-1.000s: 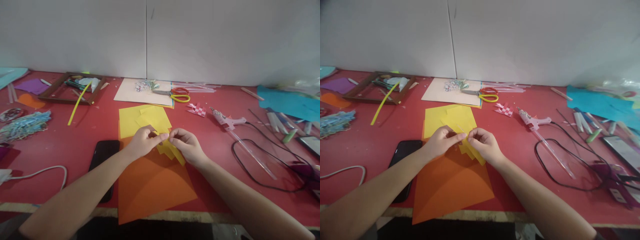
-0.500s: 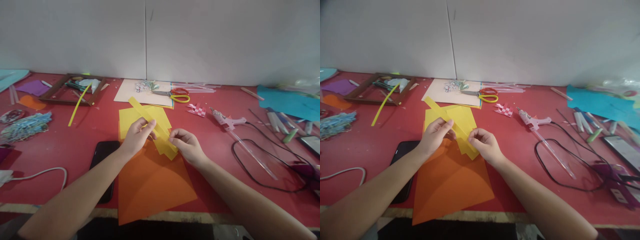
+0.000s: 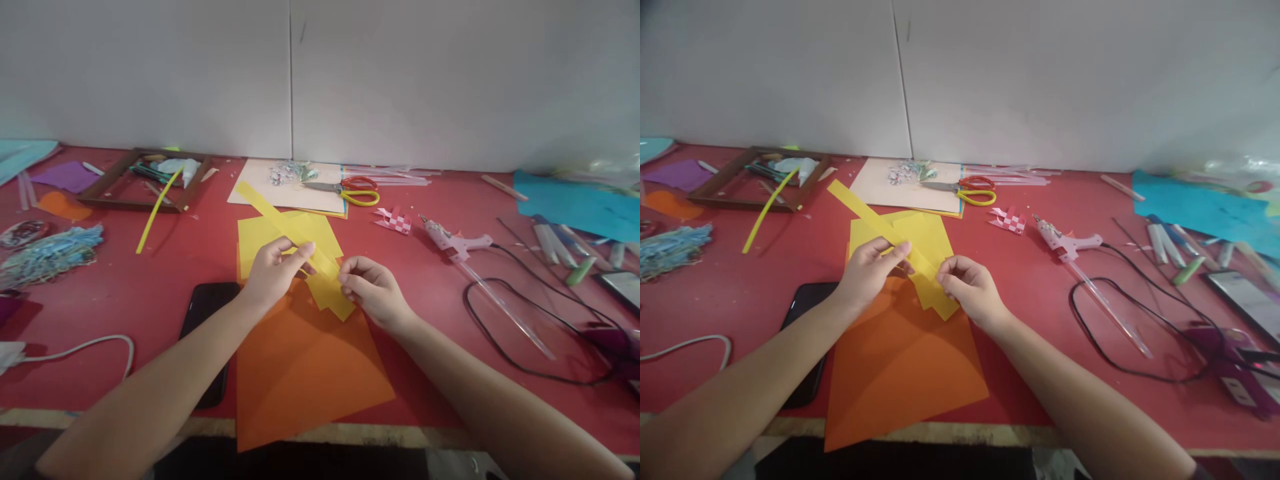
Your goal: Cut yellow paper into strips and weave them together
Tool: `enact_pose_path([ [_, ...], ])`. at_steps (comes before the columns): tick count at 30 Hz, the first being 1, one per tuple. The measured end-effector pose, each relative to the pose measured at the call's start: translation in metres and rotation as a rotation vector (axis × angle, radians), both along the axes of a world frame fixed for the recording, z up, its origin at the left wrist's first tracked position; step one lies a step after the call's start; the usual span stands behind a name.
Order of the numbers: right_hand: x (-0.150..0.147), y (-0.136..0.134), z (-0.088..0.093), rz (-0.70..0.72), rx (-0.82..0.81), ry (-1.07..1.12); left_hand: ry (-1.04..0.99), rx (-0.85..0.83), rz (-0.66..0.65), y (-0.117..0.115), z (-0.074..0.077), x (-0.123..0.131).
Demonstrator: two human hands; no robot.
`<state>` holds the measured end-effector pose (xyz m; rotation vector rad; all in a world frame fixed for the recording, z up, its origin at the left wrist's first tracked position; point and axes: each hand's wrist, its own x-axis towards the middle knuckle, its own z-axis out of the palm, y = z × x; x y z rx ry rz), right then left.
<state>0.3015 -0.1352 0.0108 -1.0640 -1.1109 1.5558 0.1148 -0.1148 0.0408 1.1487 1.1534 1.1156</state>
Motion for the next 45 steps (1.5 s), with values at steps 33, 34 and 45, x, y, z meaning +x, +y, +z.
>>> enact_pose_path([
  [33,-0.002,-0.005,0.003,0.093,-0.145,0.093,-0.069,0.067,-0.302,0.000,-0.001,-0.003],
  [34,-0.001,-0.006,0.002,0.108,-0.134,0.078,-0.083,0.070,-0.292,0.000,-0.002,-0.003],
  [45,-0.002,-0.010,0.007,0.231,-0.026,-0.082,-0.122,-0.030,-0.286,-0.001,0.003,-0.003],
])
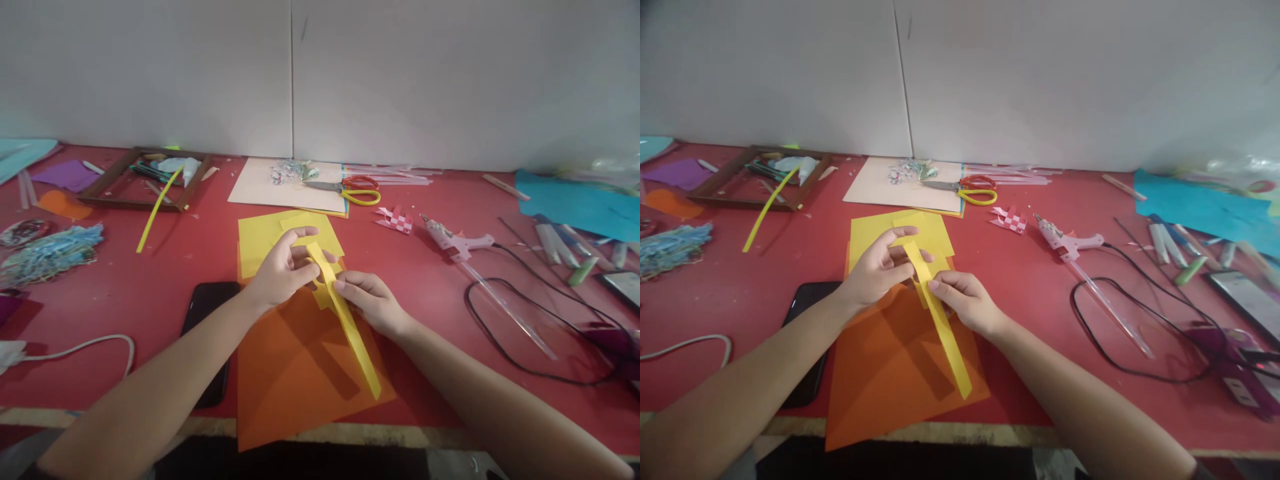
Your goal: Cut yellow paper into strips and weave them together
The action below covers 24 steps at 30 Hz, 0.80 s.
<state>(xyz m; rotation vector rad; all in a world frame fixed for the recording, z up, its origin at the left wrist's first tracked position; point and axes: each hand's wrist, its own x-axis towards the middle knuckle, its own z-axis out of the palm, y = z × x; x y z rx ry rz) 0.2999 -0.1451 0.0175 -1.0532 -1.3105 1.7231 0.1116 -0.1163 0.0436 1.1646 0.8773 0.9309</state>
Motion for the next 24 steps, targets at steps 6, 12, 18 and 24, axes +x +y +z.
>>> enact_pose_path([
  [6,0.0006,0.0005,0.0086,0.060,-0.029,0.197,-0.010,0.074,-0.144,0.0001,-0.0029,-0.0022],
  [12,0.0014,0.0022,0.0083,0.089,-0.121,0.250,-0.010,0.140,-0.231,0.0000,-0.0032,-0.0032],
  [18,0.0010,0.0048,0.0063,0.025,-0.099,0.272,0.071,0.120,-0.047,0.0022,-0.0082,-0.0024],
  [24,0.0019,0.0061,0.0063,-0.118,-0.130,0.181,0.008,-0.160,-0.016,0.0039,-0.0068,0.0009],
])
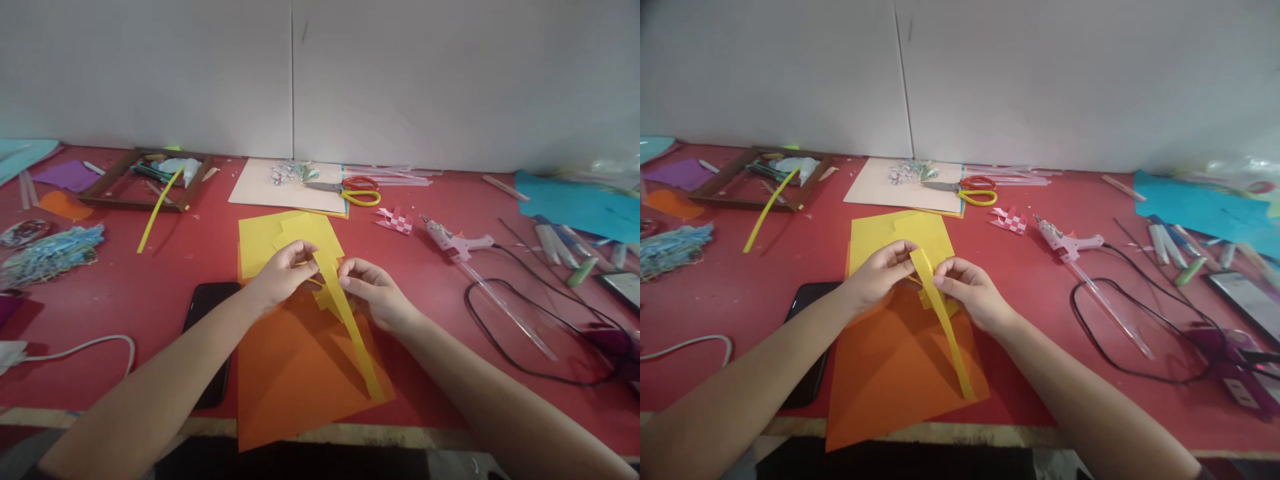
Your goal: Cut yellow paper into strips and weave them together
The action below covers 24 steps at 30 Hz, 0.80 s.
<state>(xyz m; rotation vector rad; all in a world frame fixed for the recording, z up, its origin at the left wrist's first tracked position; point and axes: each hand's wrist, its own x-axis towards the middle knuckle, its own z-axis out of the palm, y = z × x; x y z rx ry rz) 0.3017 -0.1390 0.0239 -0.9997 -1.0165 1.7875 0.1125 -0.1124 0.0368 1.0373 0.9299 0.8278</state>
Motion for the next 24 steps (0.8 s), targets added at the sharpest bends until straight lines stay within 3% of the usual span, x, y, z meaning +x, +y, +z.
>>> enact_pose_path([
  [3,-0.0004,0.0012,-0.0023,-0.044,0.015,0.008,-0.097,-0.106,-0.012,0.0003,0.0032,0.0003],
  [6,-0.0005,0.0024,-0.0029,-0.047,0.026,0.049,-0.142,-0.111,-0.034,0.0007,0.0045,-0.0004],
  [11,0.0000,0.0032,-0.0030,-0.013,-0.004,0.035,-0.009,-0.023,-0.047,-0.0011,0.0027,-0.0008],
  [15,-0.0015,0.0023,-0.0060,-0.046,-0.031,0.002,0.039,0.023,-0.187,-0.0027,0.0003,-0.0011],
  [19,-0.0031,0.0009,-0.0067,-0.094,0.031,-0.084,0.052,0.016,-0.295,-0.0038,0.0011,-0.0022],
  [24,-0.0025,0.0004,-0.0054,-0.112,0.138,-0.197,0.112,0.001,-0.286,-0.0051,0.0047,-0.0021],
])
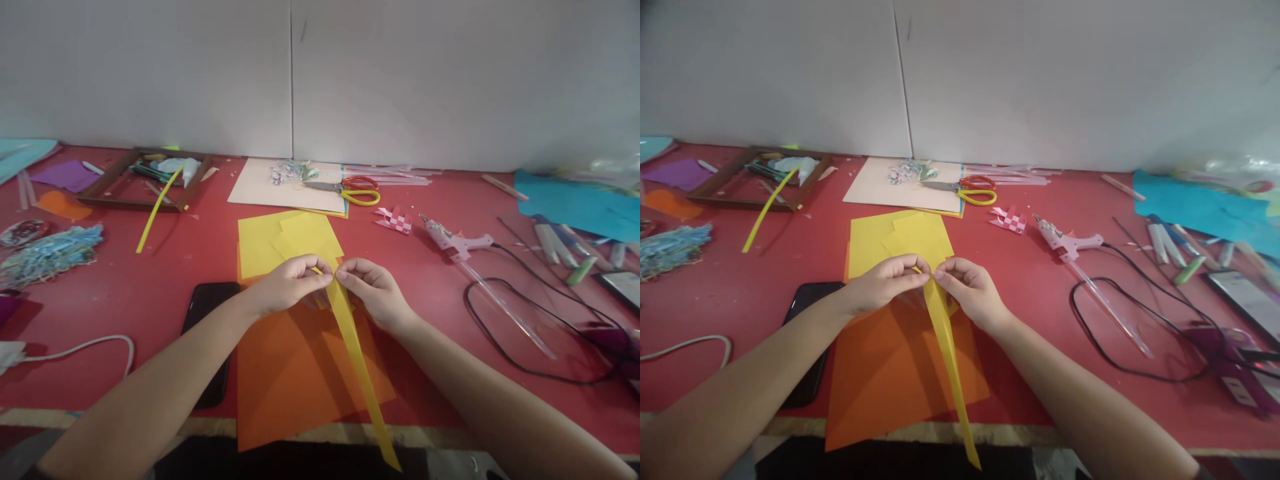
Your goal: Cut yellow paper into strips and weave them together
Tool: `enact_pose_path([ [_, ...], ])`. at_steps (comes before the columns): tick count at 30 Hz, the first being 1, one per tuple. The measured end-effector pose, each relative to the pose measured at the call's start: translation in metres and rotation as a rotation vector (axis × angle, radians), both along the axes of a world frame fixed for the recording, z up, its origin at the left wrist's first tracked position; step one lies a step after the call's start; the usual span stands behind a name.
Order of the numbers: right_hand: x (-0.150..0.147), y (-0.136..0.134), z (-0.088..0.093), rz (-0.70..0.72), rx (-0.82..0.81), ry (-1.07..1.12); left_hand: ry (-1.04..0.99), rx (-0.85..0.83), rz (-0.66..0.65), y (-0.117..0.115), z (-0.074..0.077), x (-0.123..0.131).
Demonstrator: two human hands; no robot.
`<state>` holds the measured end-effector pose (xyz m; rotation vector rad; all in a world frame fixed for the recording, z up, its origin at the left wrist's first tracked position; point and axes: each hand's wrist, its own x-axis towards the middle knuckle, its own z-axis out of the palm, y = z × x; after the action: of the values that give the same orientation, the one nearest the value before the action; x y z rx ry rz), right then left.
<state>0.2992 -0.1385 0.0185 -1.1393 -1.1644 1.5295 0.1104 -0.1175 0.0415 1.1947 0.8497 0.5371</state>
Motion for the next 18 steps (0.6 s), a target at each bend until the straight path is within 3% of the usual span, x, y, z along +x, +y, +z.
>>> enact_pose_path([
  [7,0.0010,-0.0010,0.0003,0.045,-0.001,0.046,0.075,0.118,-0.006,0.0014,-0.0048,0.0002],
  [18,0.0030,-0.0006,-0.0010,0.059,0.024,-0.017,0.117,0.161,-0.071,0.0018,-0.0089,-0.0026],
])
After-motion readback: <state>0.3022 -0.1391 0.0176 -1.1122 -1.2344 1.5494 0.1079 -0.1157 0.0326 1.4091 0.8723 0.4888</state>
